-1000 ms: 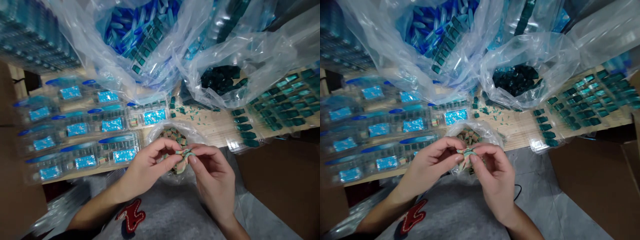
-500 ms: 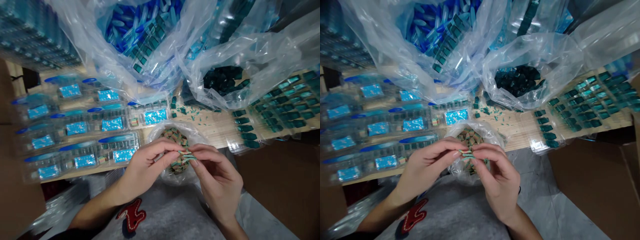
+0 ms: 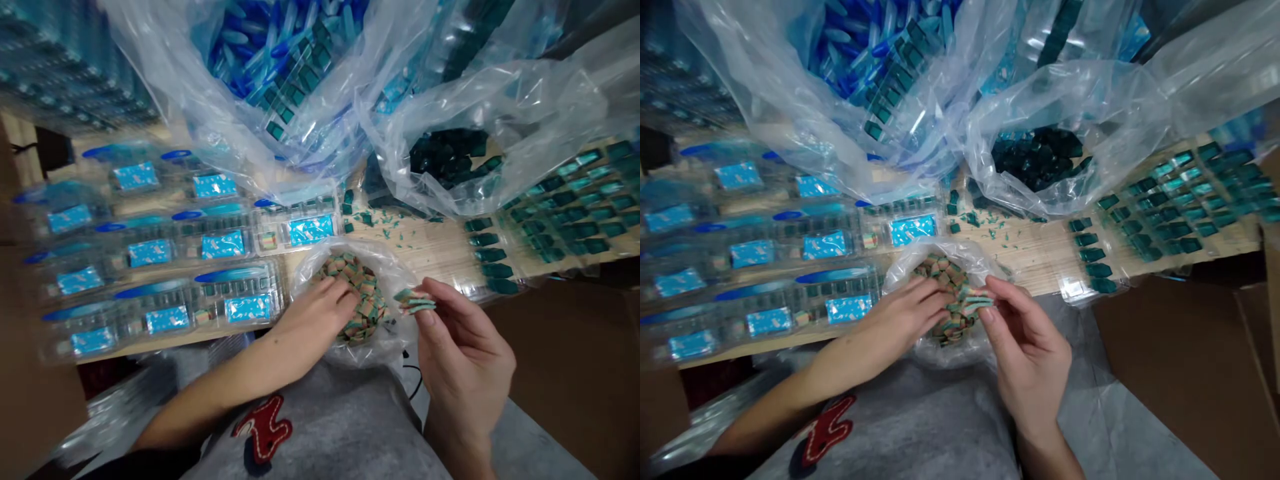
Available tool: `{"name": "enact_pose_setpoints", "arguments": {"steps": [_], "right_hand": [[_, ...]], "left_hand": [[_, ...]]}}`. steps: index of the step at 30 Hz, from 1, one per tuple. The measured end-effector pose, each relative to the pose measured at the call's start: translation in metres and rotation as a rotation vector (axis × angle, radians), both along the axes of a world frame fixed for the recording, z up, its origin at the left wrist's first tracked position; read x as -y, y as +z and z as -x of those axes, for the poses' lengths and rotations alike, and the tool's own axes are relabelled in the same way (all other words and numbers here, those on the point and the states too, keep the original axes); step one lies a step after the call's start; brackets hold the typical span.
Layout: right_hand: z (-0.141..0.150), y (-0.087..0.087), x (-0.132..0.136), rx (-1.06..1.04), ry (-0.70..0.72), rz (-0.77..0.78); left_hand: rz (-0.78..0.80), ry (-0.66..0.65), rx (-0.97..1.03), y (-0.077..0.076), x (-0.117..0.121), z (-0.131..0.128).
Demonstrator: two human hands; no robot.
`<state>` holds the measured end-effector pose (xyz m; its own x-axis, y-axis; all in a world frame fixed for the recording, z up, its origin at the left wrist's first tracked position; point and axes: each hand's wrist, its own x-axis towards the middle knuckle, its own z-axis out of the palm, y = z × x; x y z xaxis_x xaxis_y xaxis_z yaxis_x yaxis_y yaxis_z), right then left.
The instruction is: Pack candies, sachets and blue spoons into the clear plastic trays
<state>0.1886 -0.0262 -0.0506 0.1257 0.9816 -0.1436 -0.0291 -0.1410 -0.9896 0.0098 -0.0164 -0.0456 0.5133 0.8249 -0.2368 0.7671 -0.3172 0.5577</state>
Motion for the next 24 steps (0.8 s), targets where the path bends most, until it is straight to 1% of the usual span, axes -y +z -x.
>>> {"name": "enact_pose_setpoints", "arguments": {"steps": [2, 4, 7, 10, 11, 12, 13, 15, 17, 18, 19, 21, 24], "right_hand": [[-0.002, -0.001, 0.001, 0.024, -0.011, 0.008], [-0.003, -0.002, 0.0, 0.02, -0.006, 0.003], [-0.004, -0.003, -0.001, 0.003, -0.007, -0.018], [-0.006, -0.005, -0.001, -0.001, -0.024, -0.005], [-0.007, -0.005, -0.001, -0.015, -0.025, 0.005], [-0.008, -0.005, 0.0, -0.035, -0.02, 0.015], [-0.008, -0.004, 0.0, -0.056, -0.01, 0.02], [-0.008, 0.001, 0.001, -0.094, 0.048, 0.019], [-0.004, 0.008, 0.0, -0.117, 0.15, -0.006], [-0.002, 0.012, 0.0, -0.125, 0.209, -0.021], [0.001, 0.015, -0.001, -0.129, 0.261, -0.039], [0.006, 0.02, -0.002, -0.109, 0.321, -0.071], [0.011, 0.023, -0.002, -0.033, 0.318, -0.12]], "left_hand": [[-0.004, -0.053, -0.102, -0.009, 0.0, -0.01], [-0.005, -0.076, -0.126, -0.016, 0.0, -0.018], [-0.025, -0.095, -0.091, -0.024, 0.0, -0.022], [0.007, -0.082, -0.01, -0.025, -0.002, -0.018], [0.046, -0.051, 0.047, -0.022, -0.002, -0.015], [0.095, 0.007, 0.125, -0.018, -0.003, -0.013], [0.149, 0.098, 0.216, -0.012, -0.003, -0.01], [0.247, 0.34, 0.397, 0.001, -0.003, -0.005], [0.296, 0.56, 0.529, 0.014, -0.001, -0.002], [0.3, 0.634, 0.577, 0.02, 0.001, -0.001], [0.293, 0.678, 0.619, 0.025, 0.002, 0.0], [0.257, 0.703, 0.685, 0.032, 0.005, 0.001], [0.222, 0.67, 0.718, 0.037, 0.008, 0.003]]}}
